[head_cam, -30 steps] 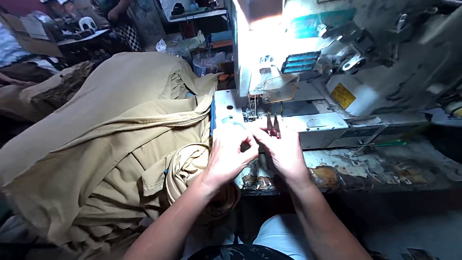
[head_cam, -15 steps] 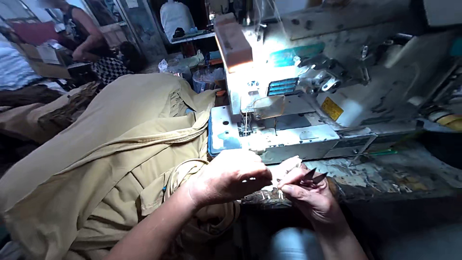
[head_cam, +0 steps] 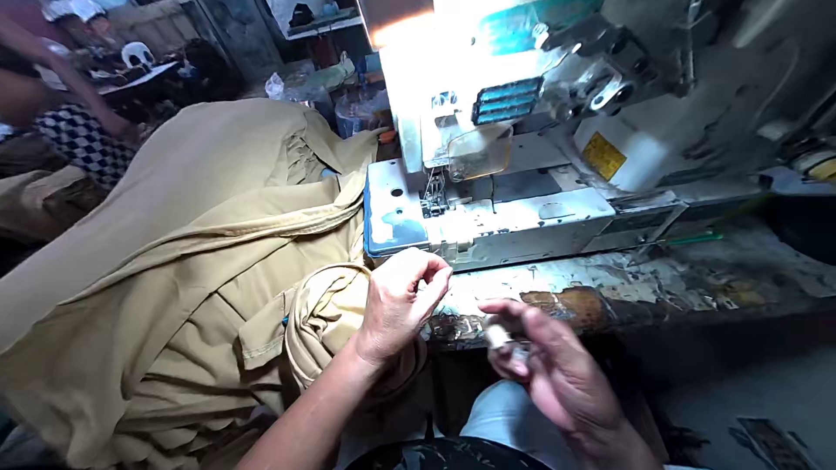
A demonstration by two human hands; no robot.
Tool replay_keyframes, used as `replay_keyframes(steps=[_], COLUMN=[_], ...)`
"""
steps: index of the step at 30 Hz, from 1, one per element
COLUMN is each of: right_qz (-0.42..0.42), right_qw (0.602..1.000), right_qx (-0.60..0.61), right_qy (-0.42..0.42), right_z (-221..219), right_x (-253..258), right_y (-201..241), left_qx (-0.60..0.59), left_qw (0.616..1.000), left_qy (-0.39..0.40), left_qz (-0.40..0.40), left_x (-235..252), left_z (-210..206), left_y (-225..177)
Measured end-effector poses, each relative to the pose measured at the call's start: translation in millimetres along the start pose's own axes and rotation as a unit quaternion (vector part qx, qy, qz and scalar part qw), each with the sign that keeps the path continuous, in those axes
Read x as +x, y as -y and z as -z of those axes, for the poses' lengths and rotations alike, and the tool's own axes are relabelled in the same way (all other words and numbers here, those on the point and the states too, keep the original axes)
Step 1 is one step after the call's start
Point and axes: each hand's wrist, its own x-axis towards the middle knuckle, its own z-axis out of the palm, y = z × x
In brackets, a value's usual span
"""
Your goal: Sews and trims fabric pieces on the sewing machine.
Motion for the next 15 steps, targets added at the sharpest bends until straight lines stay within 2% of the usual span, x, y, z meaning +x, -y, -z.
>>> replay_keyframes(steps=[3, 7, 12, 15], right_qz=[-0.132, -0.191, -0.137, -0.046], right_qw=[0.980, 0.952, 0.971, 0.992], right_qx=[0.147, 0.235, 0.171, 0.068], right_qy=[0.002, -0.046, -0.094, -0.099], right_z=[-6, -16, -18, -13], right_x=[11, 23, 28, 27], right_y=[-15, -13, -15, -17], left_qx=[0.008, 0.060, 0.075, 0.049], left_qw=[1.000, 0.996, 0.994, 0.998], left_qy=[-0.008, -0.001, 0.007, 0.003], left_qz=[-0.022, -0.073, -0.080, -0.047], left_x=[0, -7, -10, -13], left_z=[0, 3, 4, 2], left_y=[-7, -15, -12, -9])
